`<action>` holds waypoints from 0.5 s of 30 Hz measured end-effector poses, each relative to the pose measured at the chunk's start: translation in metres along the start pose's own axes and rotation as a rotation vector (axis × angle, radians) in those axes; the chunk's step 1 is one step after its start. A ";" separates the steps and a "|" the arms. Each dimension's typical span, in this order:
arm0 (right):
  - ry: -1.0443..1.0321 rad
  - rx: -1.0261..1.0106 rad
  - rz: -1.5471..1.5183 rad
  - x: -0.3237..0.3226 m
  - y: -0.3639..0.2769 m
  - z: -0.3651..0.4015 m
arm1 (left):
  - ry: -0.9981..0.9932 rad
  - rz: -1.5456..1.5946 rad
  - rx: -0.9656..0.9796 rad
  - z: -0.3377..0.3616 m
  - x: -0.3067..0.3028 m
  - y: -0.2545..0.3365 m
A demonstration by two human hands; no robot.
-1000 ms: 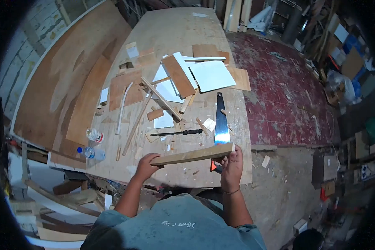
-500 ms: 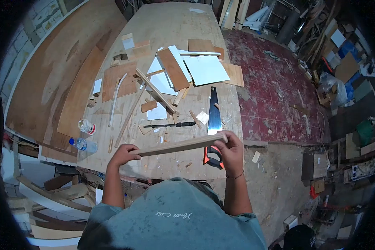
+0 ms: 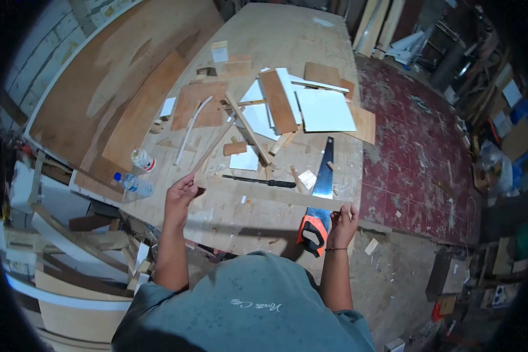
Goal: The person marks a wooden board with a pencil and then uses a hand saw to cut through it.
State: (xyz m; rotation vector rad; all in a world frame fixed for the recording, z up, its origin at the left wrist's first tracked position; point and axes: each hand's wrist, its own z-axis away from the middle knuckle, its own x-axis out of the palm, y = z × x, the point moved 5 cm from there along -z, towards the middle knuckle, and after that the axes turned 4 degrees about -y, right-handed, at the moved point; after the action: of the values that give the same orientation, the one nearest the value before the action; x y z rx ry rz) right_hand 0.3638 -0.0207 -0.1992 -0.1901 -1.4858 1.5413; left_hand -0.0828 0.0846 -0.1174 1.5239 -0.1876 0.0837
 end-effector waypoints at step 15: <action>-0.120 0.091 -0.065 -0.007 0.024 0.025 | 0.224 0.014 0.184 0.044 0.025 0.031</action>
State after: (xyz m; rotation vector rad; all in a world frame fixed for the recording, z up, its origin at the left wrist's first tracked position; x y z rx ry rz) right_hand 0.3388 -0.0379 -0.2166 0.0032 -1.4959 1.5873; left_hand -0.0670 0.0404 -0.0815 1.6827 -0.0116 0.2881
